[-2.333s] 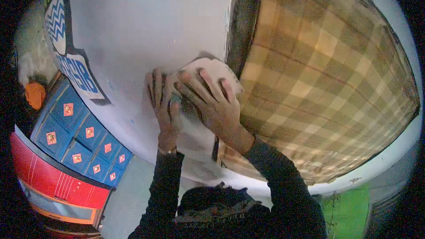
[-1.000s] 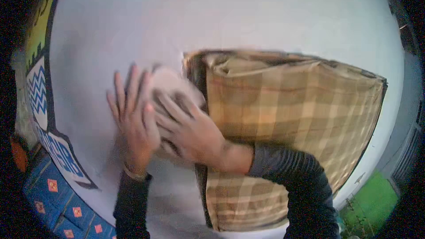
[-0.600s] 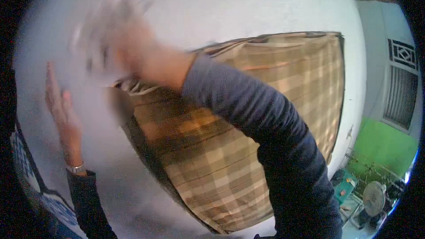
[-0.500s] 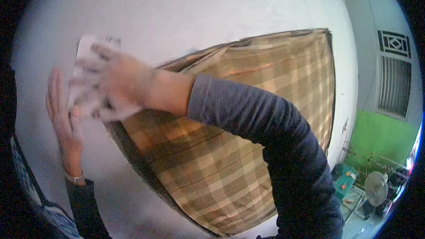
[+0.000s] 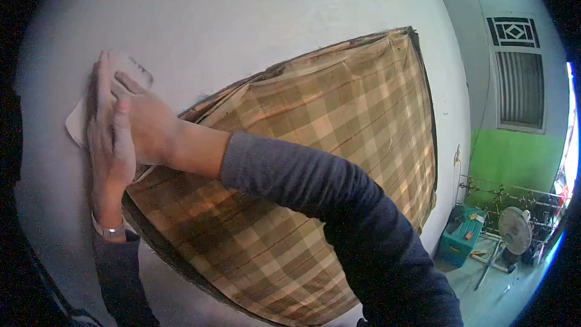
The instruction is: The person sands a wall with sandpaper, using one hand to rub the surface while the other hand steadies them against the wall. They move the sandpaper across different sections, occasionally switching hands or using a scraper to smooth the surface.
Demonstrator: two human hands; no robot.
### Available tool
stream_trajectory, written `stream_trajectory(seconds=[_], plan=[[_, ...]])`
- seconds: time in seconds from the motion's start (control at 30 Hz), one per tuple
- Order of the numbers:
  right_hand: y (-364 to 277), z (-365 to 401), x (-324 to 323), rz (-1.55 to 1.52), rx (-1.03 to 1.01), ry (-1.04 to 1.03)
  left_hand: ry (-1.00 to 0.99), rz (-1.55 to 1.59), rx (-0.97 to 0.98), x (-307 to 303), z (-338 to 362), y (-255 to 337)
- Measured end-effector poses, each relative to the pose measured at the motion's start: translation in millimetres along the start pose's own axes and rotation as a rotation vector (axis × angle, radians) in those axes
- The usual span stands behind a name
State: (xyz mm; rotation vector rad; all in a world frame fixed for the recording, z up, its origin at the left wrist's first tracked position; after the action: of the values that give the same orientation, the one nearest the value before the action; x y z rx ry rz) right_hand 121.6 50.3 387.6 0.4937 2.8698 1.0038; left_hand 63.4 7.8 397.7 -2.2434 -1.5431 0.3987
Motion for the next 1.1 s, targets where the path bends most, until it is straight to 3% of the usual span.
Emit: stream_trajectory(seconds=[0.03,0.1,0.2,0.3,0.33,0.43,0.47,0.6,0.67,0.73,0.77,0.87,0.9,0.97,1.03,1.1], plan=[[1,1,-7,0.110,0.070,-0.070,0.033,0.096,-0.038,-2,-1,-11],[8,9,-25,0.233,0.038,-0.068,0.013,-0.023,-0.026,1,-1,-17],[23,30,-67,0.355,0.088,-0.195,-0.138,-0.514,0.108,13,0,-5],[52,64,-127,0.577,0.258,-0.168,-0.124,-0.726,0.044,-5,-10,-61],[61,77,-150,0.670,0.286,-0.196,-0.014,-0.696,-0.001,-22,-11,-97],[93,122,-206,0.789,0.474,-0.114,-0.013,-0.628,-0.038,-18,-11,-120],[94,131,-209,0.803,0.496,-0.121,-0.156,-0.442,0.044,0,-9,-75],[64,154,-208,0.702,0.500,-0.217,-0.212,-0.458,0.133,34,-21,7],[50,170,-205,0.664,0.445,-0.342,-0.214,-0.493,0.147,36,-34,-3],[44,185,-210,0.624,0.460,-0.400,0.010,-0.642,-0.052,13,-56,-51],[46,186,-214,0.590,0.477,-0.417,0.021,-0.673,-0.050,13,-53,-47],[54,171,-222,0.679,0.429,-0.407,-0.356,-0.498,0.253,46,-35,40],[59,171,-221,0.663,0.405,-0.395,-0.348,-0.526,0.240,42,-42,22],[63,163,-224,0.773,0.265,-0.257,-0.086,-0.580,0.102,20,-66,-41],[71,129,-227,0.687,0.290,-0.239,-0.015,-0.590,0.068,19,-86,-66],[92,97,-214,0.610,0.373,-0.435,0.061,-0.574,0.064,21,-94,-44]])
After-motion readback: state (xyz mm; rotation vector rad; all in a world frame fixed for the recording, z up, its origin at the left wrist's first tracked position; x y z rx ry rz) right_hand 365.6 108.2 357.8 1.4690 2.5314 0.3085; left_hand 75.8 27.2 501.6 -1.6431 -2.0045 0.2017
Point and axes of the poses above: each hand's wrist, its own z-axis away from the middle knuckle, its own x-axis out of the palm, y = z × x, the point moved 7 cm from there along -z, towards the middle knuckle, and after that the axes turned 1 degree about -z, right-handed, at the moved point
